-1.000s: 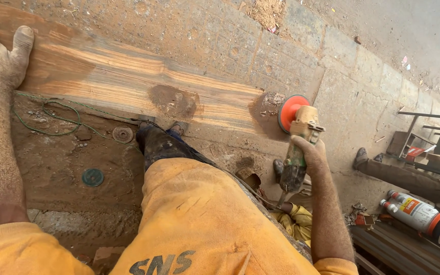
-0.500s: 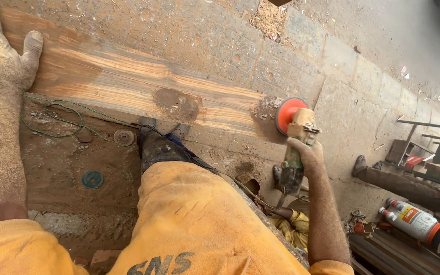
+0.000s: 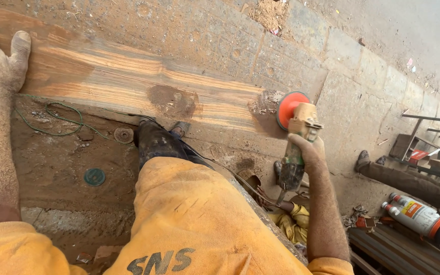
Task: The person uses a handheld power grinder to smooth the surface and edges of a large wooden beam.
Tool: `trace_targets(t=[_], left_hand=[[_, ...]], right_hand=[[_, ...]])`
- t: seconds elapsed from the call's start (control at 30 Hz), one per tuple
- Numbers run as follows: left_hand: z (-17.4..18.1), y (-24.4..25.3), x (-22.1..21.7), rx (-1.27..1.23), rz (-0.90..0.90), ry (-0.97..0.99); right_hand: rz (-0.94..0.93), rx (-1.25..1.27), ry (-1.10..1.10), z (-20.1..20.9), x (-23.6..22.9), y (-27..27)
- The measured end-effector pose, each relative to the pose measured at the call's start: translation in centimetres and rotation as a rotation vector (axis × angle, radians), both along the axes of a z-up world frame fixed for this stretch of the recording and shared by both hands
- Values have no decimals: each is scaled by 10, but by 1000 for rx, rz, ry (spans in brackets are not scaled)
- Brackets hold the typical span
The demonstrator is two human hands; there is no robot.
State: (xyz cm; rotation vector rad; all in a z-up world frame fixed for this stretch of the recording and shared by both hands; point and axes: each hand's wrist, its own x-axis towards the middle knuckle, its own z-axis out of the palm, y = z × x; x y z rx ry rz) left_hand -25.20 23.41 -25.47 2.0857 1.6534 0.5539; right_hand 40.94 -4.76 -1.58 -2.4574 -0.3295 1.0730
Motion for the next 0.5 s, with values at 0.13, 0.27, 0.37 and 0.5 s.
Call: trace_targets(t=[0.13, 0.27, 0.37, 0.5], left_hand=[[5, 1, -2, 24, -8, -22], [73, 8, 29, -140, 107, 158], [75, 30, 37, -127, 75, 523], [45, 58, 65, -81, -65, 476]], right_hand=[[168, -46, -42, 8, -30, 14], [-57, -74, 11, -6, 14, 0], [-234, 31, -82, 0, 14, 1], [-211, -108, -14, -1, -27, -1]])
